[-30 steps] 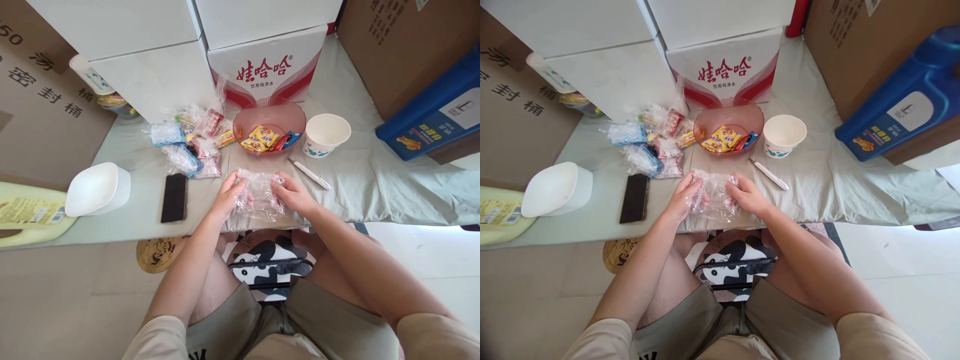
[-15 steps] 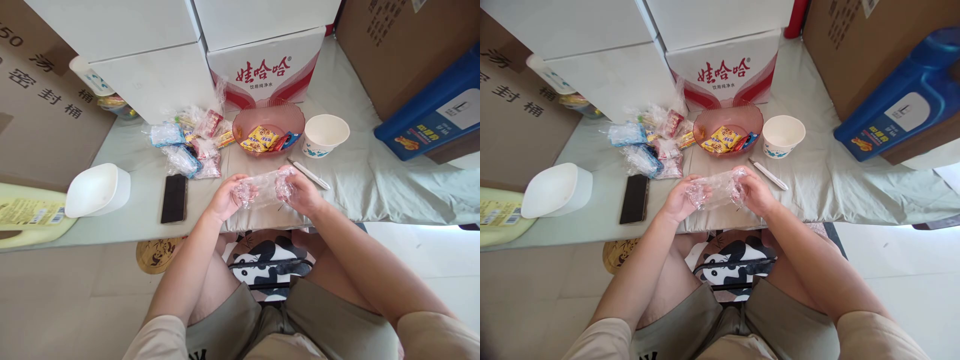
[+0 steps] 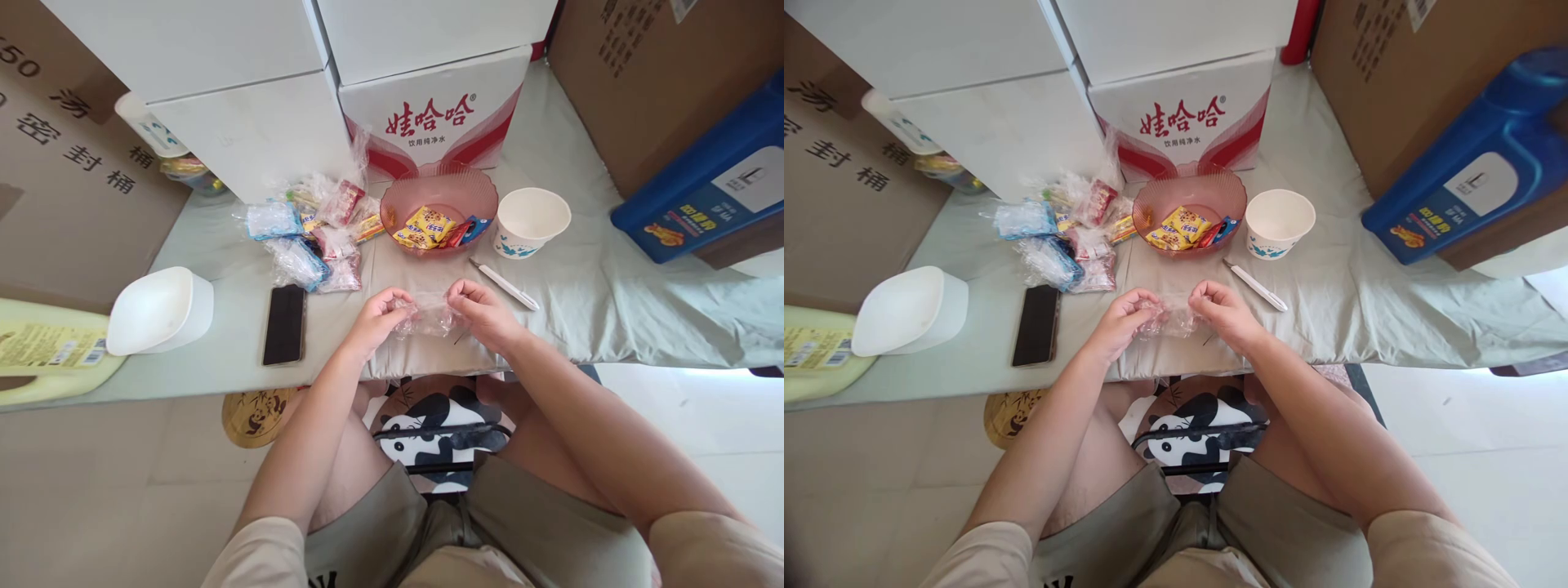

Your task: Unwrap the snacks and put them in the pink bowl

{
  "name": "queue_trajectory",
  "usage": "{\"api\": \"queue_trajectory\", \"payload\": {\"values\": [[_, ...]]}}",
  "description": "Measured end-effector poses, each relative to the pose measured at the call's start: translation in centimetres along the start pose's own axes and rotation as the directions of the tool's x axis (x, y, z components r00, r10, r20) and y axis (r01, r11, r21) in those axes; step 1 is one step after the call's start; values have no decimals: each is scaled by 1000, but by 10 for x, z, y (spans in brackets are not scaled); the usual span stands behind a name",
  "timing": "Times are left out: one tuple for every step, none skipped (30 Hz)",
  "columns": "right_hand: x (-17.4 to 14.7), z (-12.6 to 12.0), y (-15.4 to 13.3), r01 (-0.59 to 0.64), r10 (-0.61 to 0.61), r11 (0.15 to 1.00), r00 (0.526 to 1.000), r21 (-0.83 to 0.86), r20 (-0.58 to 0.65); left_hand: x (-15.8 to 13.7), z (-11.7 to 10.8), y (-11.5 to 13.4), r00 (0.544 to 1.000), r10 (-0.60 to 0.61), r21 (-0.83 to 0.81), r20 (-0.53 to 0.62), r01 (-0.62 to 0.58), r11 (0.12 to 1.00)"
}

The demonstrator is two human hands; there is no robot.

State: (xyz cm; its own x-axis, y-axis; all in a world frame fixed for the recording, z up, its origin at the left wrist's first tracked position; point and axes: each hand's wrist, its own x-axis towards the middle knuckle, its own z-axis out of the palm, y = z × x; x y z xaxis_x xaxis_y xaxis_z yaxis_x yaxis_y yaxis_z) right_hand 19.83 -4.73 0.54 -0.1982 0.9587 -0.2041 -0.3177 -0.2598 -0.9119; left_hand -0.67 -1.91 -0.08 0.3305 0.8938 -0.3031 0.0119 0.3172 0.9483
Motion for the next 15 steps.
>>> {"api": "queue_trajectory", "payload": {"values": [[0, 1, 0, 21, -21, 1000, 1000, -2, -4, 2, -1, -3, 1000, 25, 49, -14, -24, 998], [0, 1, 1, 39, -39, 999, 999, -7, -14, 3, -1, -5, 998, 62, 104, -30, -58, 993], [0, 1, 1, 54, -54, 998, 998, -15, -24, 4, -2, -6, 992, 116, 164, -55, -106, 981], [1, 2, 2, 65, -66, 998, 997, -26, -33, 5, -3, -6, 977, 192, 234, -91, -166, 958], [1, 2, 2, 74, -76, 996, 996, -41, -41, 5, -3, -6, 950, 284, 313, -134, -231, 921], [2, 1, 3, 82, -85, 995, 995, -57, -48, 5, -3, -4, 907, 381, 394, -177, -290, 872], [2, 1, 4, 87, -91, 993, 995, -75, -51, 4, -3, -3, 857, 471, 469, -211, -335, 818], [3, 0, 5, 90, -95, 992, 994, -93, -51, 3, -3, -2, 811, 538, 526, -228, -363, 769], [3, -1, 6, 90, -96, 990, 994, -111, -47, 2, -3, 0, 788, 574, 560, -224, -378, 737], [4, -1, 7, 88, -94, 988, 995, -129, -39, 0, -2, 0, 789, 580, 569, -203, -387, 726], [4, -2, 8, 85, -90, 986, 995, -146, -30, -1, -1, 0, 811, 561, 556, -165, -393, 732], [4, -3, 9, 83, -87, 983, 996, -164, -20, -2, 1, -1, 845, 523, 532, -114, -393, 750], [4, -3, 9, 80, -84, 980, 996, -183, -11, -3, 3, -2, 878, 475, 507, -55, -385, 771], [4, -3, 10, 79, -81, 976, 997, -205, -3, -4, 5, -4, 905, 426, 488, 5, -374, 788], [4, -4, 10, 77, -78, 971, 997, -226, 5, -4, 7, -5, 921, 386, 478, 61, -366, 799]]}}
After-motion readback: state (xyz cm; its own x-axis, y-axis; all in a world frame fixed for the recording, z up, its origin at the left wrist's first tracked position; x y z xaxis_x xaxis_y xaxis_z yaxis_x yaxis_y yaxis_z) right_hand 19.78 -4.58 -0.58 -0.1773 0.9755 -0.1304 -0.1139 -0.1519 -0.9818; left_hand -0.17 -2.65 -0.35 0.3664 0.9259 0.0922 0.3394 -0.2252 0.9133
